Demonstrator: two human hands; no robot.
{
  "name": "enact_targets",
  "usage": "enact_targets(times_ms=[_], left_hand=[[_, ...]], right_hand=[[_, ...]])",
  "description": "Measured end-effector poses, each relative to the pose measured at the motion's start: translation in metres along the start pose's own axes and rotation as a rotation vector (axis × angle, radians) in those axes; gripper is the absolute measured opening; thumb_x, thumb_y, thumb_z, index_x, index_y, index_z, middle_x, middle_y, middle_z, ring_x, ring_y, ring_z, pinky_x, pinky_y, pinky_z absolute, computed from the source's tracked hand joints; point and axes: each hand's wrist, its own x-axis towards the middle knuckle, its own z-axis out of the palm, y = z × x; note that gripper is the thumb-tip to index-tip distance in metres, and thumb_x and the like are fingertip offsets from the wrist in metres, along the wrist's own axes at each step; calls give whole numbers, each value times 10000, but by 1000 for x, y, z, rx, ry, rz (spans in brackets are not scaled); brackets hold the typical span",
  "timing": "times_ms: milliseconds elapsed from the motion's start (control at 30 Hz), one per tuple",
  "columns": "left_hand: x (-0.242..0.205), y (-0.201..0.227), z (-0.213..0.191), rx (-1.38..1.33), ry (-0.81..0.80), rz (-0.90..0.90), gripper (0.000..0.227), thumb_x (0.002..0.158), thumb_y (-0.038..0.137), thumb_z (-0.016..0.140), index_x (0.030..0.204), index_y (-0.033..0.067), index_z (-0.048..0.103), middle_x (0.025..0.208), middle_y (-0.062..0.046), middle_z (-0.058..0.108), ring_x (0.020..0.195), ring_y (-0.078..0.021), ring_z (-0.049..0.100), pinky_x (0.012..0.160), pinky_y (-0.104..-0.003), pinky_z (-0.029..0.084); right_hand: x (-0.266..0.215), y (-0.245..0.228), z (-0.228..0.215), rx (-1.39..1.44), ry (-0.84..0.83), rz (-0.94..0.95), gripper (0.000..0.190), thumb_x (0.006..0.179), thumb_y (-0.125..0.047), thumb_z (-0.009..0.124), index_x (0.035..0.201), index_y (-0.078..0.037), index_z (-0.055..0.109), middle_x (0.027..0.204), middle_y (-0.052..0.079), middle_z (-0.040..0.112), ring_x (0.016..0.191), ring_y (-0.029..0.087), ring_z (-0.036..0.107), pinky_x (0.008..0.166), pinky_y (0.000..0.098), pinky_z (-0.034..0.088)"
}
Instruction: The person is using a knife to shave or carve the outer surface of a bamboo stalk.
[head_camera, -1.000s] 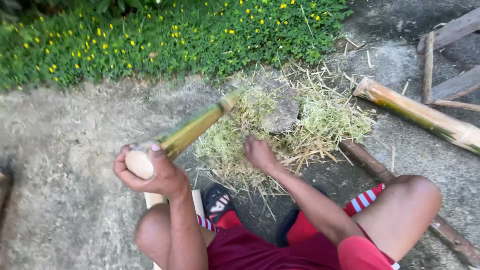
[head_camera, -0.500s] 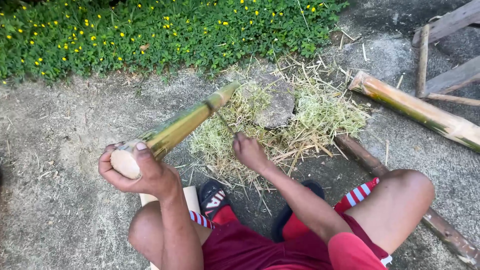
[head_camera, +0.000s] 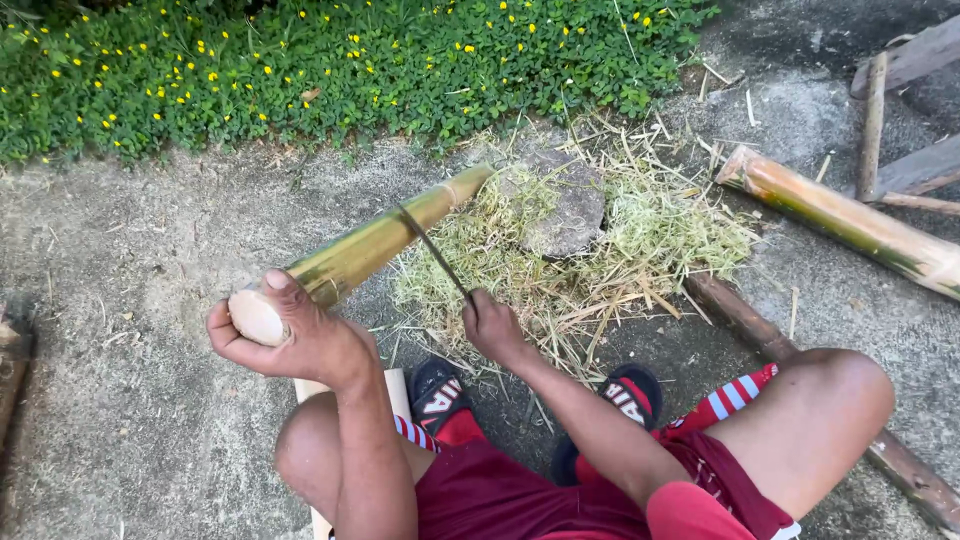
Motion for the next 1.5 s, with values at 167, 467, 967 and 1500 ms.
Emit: enact_targets(times_ms=[167,467,967,1500], left_hand=[[5,10,5,-52,32,-37,627,964,270,855,1318,46,389,1187,-73,451,1075,-190,524,939,-368,536],[6,3,0,-37,37,-22,620,974,269,857,1325,37,401,1208,-78,471,1091,-189,534,961,-371,535],[5,9,3,-44,61,-77,619,947,247,850,1305,51,384,1198,-94,480,1054,-210,577,929,-397,583],[-13,15,9,-156,-396,190,517,869,300,807,1202,71,485,1155,-95,520,1056,-193,542,1031,-371,489]], right_hand=[[9,-12,-12,115,14,358,263,1080,-156,394,1010,52,540,560,96,624,407,194,608,320,318,453],[-2,-15,-3,149,-19,311,236,1043,-86,360,1018,82,522,560,107,630,445,223,664,344,339,533],[-11,14,13,-40,35,276,271,1062,-151,417,1062,53,594,590,118,628,482,232,643,401,396,548],[-19,-204,-144,-97,28,-305,178,1019,-144,534,1060,22,585,625,153,646,488,325,669,444,459,547]])
